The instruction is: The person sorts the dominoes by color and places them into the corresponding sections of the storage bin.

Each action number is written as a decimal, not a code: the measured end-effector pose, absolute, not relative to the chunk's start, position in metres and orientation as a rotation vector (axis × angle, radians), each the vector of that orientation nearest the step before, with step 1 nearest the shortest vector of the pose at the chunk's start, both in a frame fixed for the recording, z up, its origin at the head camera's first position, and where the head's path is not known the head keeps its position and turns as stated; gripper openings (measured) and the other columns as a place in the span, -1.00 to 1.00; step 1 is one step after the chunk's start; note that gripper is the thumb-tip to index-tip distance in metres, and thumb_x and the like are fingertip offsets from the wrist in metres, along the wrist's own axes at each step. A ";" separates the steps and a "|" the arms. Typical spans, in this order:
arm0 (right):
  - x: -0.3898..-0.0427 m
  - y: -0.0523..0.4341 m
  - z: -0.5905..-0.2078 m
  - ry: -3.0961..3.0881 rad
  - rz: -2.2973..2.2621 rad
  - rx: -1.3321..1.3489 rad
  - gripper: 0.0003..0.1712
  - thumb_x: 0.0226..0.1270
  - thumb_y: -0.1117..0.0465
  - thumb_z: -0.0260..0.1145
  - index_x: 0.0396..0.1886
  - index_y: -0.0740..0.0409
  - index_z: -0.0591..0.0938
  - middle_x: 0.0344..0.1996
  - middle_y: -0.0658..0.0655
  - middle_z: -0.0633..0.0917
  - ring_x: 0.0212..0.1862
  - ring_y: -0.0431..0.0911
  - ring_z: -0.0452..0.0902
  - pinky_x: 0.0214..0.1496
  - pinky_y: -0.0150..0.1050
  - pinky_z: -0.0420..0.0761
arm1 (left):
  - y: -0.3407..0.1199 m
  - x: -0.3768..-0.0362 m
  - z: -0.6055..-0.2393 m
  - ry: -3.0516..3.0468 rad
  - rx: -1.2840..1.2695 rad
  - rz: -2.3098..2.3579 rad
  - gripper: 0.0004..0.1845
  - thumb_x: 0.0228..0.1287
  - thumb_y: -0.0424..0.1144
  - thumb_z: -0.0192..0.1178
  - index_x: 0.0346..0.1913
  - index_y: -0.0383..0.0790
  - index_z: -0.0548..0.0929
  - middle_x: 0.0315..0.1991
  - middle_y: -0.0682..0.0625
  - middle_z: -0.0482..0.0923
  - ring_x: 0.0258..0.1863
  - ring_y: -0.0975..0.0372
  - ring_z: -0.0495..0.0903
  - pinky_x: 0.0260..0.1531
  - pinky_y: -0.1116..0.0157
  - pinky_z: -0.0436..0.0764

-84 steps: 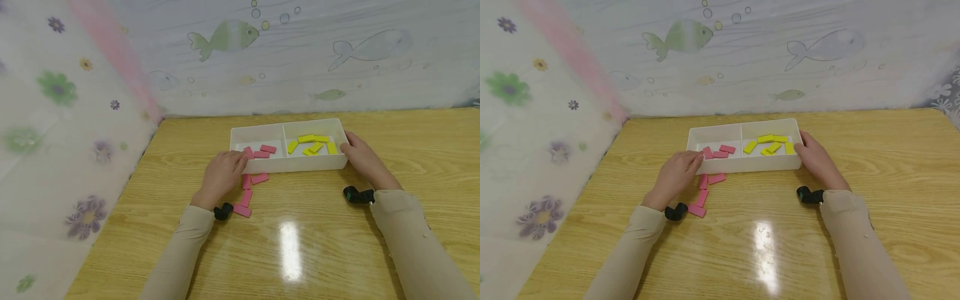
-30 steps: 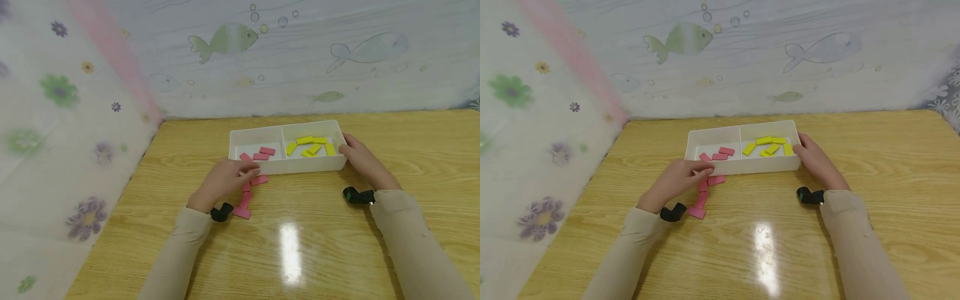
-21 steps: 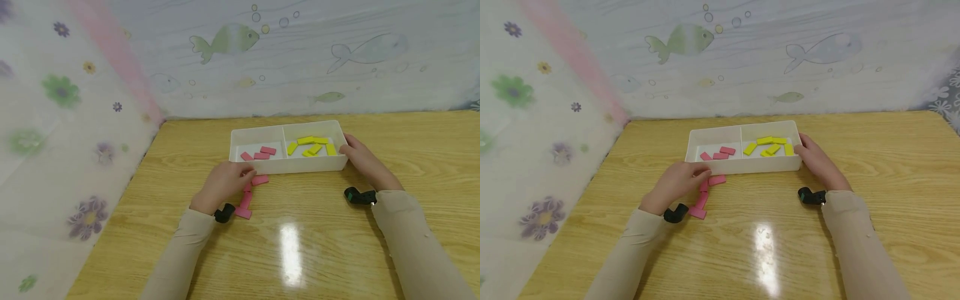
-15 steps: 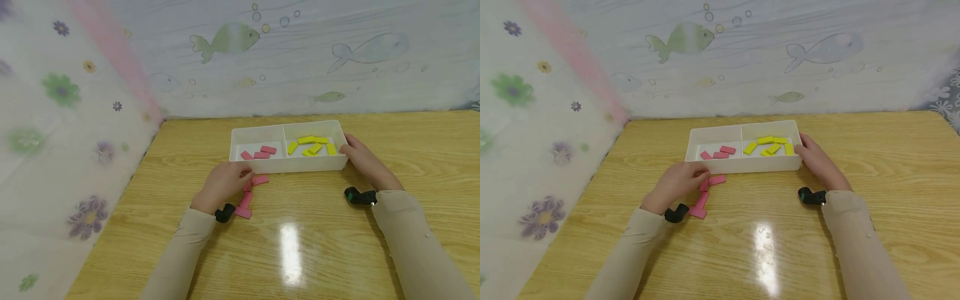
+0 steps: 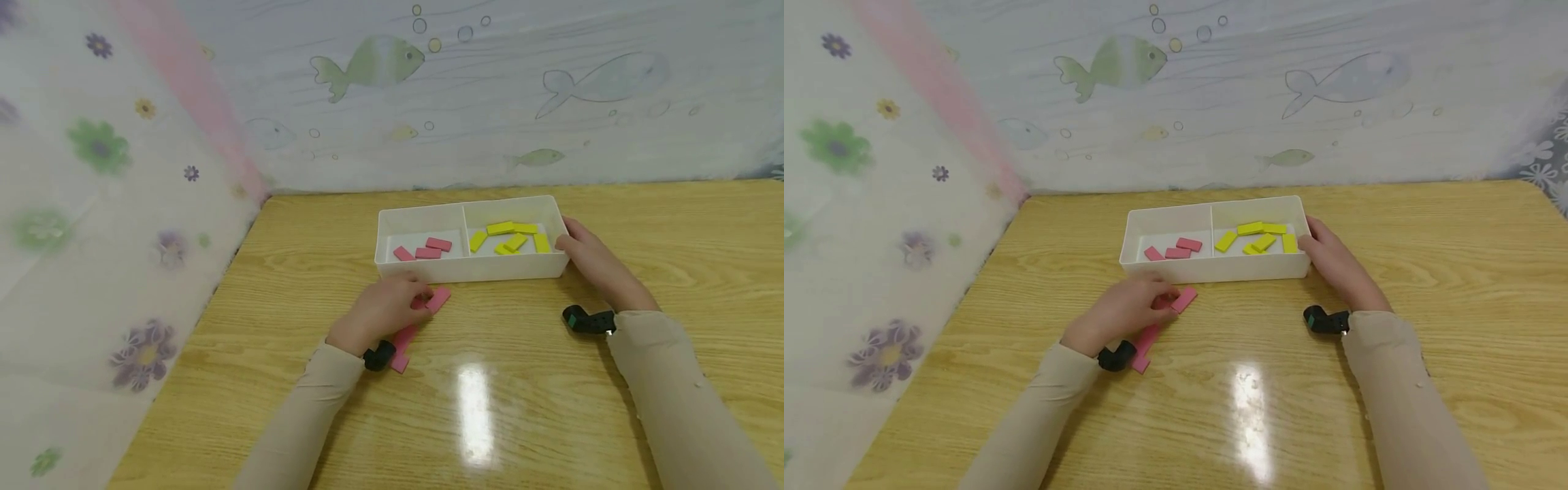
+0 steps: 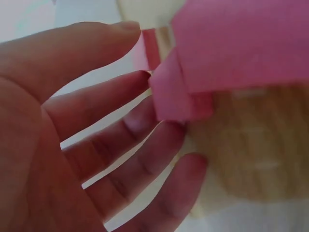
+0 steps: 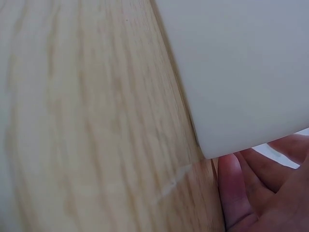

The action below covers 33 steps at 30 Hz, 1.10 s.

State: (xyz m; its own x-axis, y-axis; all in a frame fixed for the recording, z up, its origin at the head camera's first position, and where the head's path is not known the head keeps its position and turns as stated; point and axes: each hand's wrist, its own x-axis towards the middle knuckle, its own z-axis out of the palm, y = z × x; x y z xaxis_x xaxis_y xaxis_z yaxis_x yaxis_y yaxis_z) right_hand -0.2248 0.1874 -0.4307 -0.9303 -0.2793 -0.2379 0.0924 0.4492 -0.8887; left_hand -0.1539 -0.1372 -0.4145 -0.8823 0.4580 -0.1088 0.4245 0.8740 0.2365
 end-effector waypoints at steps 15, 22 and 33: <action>-0.223 0.188 -0.431 2.354 -1.471 -0.163 -0.29 0.33 0.05 -0.22 0.41 -0.07 -0.23 0.38 0.06 -0.14 0.35 0.04 -0.27 0.25 0.16 -0.15 | -0.129 -0.151 -0.420 2.925 0.632 0.215 -0.82 0.12 -0.09 0.17 -0.22 -0.02 0.55 -0.29 0.16 0.43 -0.35 0.31 0.37 -0.42 0.38 0.43; -0.225 0.188 -0.431 2.374 -1.473 -0.179 -0.30 0.32 0.07 -0.21 0.41 -0.07 -0.21 0.38 0.07 -0.12 0.35 0.04 -0.25 0.25 0.15 -0.13 | -0.131 -0.152 -0.417 2.892 0.630 0.241 -0.85 0.13 -0.19 0.14 -0.21 -0.01 0.53 -0.24 0.15 0.43 -0.33 0.30 0.36 -0.40 0.39 0.42; -0.225 0.189 -0.432 2.386 -1.469 -0.176 -0.29 0.31 0.07 -0.21 0.41 -0.03 -0.19 0.38 0.08 -0.10 0.34 0.03 -0.24 0.25 0.14 -0.13 | -0.140 -0.153 -0.410 2.806 0.619 0.403 -0.80 0.06 -0.31 0.11 -0.21 -0.04 0.55 -0.32 0.14 0.41 -0.32 0.30 0.36 -0.40 0.40 0.41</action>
